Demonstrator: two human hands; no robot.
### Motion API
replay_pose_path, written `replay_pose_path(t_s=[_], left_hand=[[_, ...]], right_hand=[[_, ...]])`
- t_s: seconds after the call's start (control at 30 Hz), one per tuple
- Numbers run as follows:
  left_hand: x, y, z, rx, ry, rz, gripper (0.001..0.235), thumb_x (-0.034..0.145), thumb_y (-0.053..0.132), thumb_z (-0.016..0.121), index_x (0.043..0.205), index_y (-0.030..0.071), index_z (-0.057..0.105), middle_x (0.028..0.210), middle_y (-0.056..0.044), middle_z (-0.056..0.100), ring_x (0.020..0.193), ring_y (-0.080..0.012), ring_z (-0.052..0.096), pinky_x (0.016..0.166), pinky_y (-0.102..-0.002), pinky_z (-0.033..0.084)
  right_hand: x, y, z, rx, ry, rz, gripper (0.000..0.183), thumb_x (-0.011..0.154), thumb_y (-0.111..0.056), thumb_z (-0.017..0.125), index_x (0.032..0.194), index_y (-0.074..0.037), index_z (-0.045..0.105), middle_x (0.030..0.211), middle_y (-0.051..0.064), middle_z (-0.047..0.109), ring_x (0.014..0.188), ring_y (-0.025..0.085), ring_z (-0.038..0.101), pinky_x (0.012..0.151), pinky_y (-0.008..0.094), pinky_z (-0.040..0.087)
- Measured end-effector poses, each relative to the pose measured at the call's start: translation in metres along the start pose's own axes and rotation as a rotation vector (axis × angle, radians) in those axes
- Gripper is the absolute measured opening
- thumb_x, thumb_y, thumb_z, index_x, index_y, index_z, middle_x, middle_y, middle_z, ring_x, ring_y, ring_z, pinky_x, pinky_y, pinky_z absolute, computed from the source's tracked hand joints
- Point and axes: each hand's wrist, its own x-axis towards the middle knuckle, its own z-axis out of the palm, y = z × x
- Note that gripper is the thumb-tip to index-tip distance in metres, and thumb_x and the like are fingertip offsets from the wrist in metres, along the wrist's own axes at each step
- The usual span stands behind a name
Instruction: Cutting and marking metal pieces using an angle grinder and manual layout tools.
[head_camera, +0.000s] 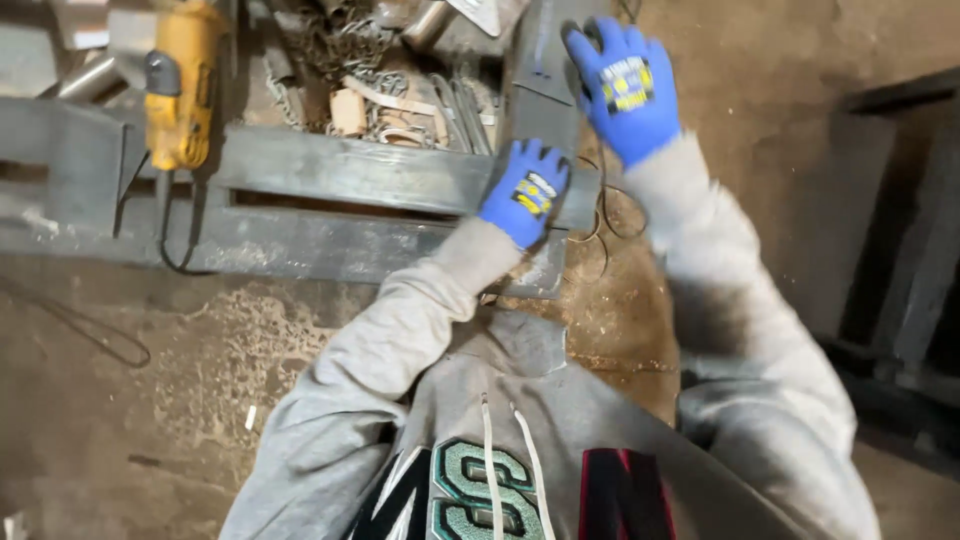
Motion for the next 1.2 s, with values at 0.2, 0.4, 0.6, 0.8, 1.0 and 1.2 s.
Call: replay_pose_path(t_s=[0.2,0.4,0.6,0.8,1.0,1.2], left_hand=[[-0.012,0.011,0.015,0.046,0.093,-0.076,0.030,0.087,0.020,0.066,0.115,0.009,0.070,0.112,-0.014,0.064,0.111,-0.0326,0.058,0.100,-0.046,0.047],[-0.050,0.050,0.019,0.064,0.373,-0.036,0.028,0.083,0.020,0.063,0.105,0.008,0.076,0.100,-0.010,0.071,0.100,-0.0280,0.066,0.097,-0.040,0.054],[-0.061,0.073,0.059,-0.009,0.343,-0.022,0.023,0.081,0.020,0.064,0.099,0.010,0.076,0.094,-0.009,0.071,0.094,-0.0271,0.067,0.090,-0.040,0.053],[-0.059,0.075,0.067,-0.062,0.326,-0.005,0.017,0.079,0.020,0.065,0.091,0.012,0.076,0.087,-0.007,0.071,0.087,-0.0260,0.068,0.081,-0.041,0.053],[-0.058,0.073,0.073,-0.104,0.305,-0.001,0.012,0.077,0.020,0.066,0.083,0.015,0.076,0.080,-0.004,0.071,0.080,-0.0248,0.069,0.072,-0.041,0.053],[-0.058,0.076,0.073,-0.151,0.276,0.021,0.008,0.075,0.019,0.068,0.075,0.017,0.076,0.073,-0.002,0.070,0.073,-0.0237,0.070,0.063,-0.041,0.053]], right_hand=[[0.042,0.043,0.074,-0.284,-0.234,-0.493,0.011,0.100,-0.024,0.058,0.108,-0.021,0.064,0.101,0.003,0.061,0.093,0.023,0.062,0.075,0.037,0.048],[0.047,0.050,0.075,-0.198,-0.337,-0.561,0.012,0.097,-0.028,0.059,0.090,-0.019,0.064,0.091,0.003,0.062,0.086,0.023,0.065,0.073,0.038,0.053],[0.066,0.030,-0.006,0.136,-0.069,-0.048,0.006,0.097,-0.016,0.072,0.097,-0.011,0.068,0.090,0.008,0.069,0.077,0.028,0.067,0.067,0.039,0.052],[0.060,-0.005,-0.040,1.368,-0.186,0.365,0.009,0.103,-0.004,0.057,0.110,0.000,0.054,0.092,0.006,0.060,0.071,0.012,0.062,0.066,0.031,0.052],[0.047,-0.034,-0.022,1.109,-0.380,0.102,0.020,0.100,-0.007,0.063,0.117,0.002,0.059,0.097,0.010,0.067,0.087,0.020,0.063,0.081,0.034,0.053],[0.042,-0.057,-0.016,1.073,-0.535,0.099,0.021,0.094,-0.011,0.064,0.113,-0.001,0.060,0.093,0.010,0.068,0.083,0.020,0.064,0.078,0.035,0.053]])
